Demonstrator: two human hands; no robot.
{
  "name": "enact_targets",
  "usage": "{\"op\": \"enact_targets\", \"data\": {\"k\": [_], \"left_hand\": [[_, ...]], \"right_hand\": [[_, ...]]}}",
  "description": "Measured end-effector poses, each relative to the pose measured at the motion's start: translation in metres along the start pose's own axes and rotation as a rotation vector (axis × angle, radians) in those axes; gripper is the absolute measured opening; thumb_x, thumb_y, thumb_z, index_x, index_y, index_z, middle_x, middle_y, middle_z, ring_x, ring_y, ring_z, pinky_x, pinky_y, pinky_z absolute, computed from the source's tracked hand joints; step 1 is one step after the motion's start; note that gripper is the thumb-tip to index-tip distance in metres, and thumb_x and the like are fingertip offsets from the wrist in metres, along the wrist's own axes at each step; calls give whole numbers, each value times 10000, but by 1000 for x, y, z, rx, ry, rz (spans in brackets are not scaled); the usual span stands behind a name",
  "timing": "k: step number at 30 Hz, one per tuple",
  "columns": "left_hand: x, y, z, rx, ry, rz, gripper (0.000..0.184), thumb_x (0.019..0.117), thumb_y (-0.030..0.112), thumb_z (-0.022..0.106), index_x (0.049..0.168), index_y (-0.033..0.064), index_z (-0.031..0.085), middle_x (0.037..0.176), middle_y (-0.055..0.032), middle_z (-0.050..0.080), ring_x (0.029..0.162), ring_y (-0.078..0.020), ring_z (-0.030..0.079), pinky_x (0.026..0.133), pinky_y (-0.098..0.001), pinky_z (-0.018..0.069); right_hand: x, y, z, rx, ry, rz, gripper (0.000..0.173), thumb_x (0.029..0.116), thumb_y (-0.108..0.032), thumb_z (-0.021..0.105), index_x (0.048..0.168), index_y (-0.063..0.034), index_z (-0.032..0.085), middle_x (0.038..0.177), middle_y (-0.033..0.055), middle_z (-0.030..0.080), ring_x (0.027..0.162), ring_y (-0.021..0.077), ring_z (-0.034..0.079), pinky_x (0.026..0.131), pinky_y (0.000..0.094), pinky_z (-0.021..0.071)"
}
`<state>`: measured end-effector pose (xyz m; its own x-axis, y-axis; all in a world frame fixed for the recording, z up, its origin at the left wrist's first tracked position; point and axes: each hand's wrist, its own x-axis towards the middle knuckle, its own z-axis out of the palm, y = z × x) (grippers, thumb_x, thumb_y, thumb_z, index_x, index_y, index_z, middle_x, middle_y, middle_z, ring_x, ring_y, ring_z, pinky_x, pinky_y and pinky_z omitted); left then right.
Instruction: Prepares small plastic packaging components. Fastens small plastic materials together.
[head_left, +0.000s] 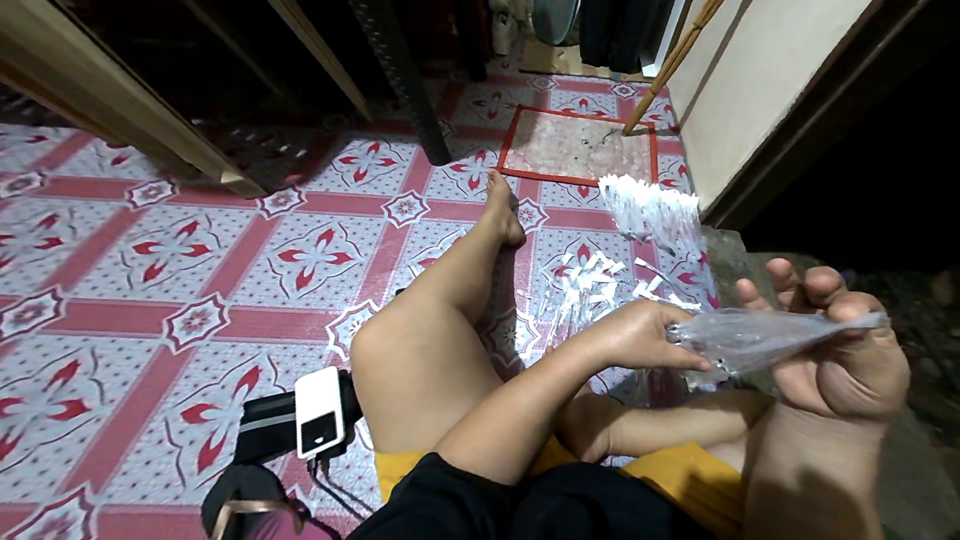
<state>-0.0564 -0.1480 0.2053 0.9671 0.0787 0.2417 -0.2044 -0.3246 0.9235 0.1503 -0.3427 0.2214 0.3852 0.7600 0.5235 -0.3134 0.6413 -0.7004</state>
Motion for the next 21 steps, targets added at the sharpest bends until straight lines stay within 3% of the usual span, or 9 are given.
{"op": "enact_targets", "data": {"k": [4,5,8,10,13,19,21], "left_hand": [[1,-2,-4,31,37,28,290,918,341,757,1123,137,730,1160,8,693,1063,-98,662,930,-348,585],[0,-3,-4,11,47,7,262,939,311,730,1133,135,721,1139,11,708,1044,-94,675,915,-349,594],[-1,-3,-2,-86,54,-73,214,971,258,663,1146,134,663,972,-9,720,838,-101,697,732,-344,610],[0,-2,0,-158,25,-63,361,943,311,743,1221,112,629,1043,-38,728,915,-132,716,805,-364,626],[4,0,8,-155,-13,-48,609,820,387,871,1300,106,624,1145,-38,728,1030,-147,714,910,-392,623],[6,-17,13,-106,7,18,408,846,365,855,1116,94,713,1009,-22,743,895,-119,722,799,-357,635],[8,-21,11,-77,23,64,380,857,371,839,1088,92,726,1119,-36,696,1019,-130,676,902,-350,596]], "right_hand": [[0,0,-1,11,2,5,228,1024,-147,583,1162,7,679,1374,219,585,1362,461,484,1125,654,415],[0,0,0,16,-4,10,236,1029,-148,576,1172,9,677,1380,222,582,1366,463,480,1125,655,416],[2,1,2,1,-19,13,242,1033,-149,566,1186,7,670,1393,224,572,1369,461,478,1124,645,422],[2,2,3,-9,-21,10,231,1027,-143,573,1174,5,672,1380,220,577,1357,456,489,1117,643,430],[1,5,0,-9,-8,19,222,1024,-138,582,1164,10,672,1362,220,582,1345,454,497,1110,645,438],[-2,8,-1,-1,-12,23,212,1024,-127,581,1152,17,670,1364,220,581,1356,454,487,1126,642,424],[-3,8,0,5,-6,26,210,1024,-124,578,1146,20,670,1365,222,580,1357,458,486,1124,644,423]]}}
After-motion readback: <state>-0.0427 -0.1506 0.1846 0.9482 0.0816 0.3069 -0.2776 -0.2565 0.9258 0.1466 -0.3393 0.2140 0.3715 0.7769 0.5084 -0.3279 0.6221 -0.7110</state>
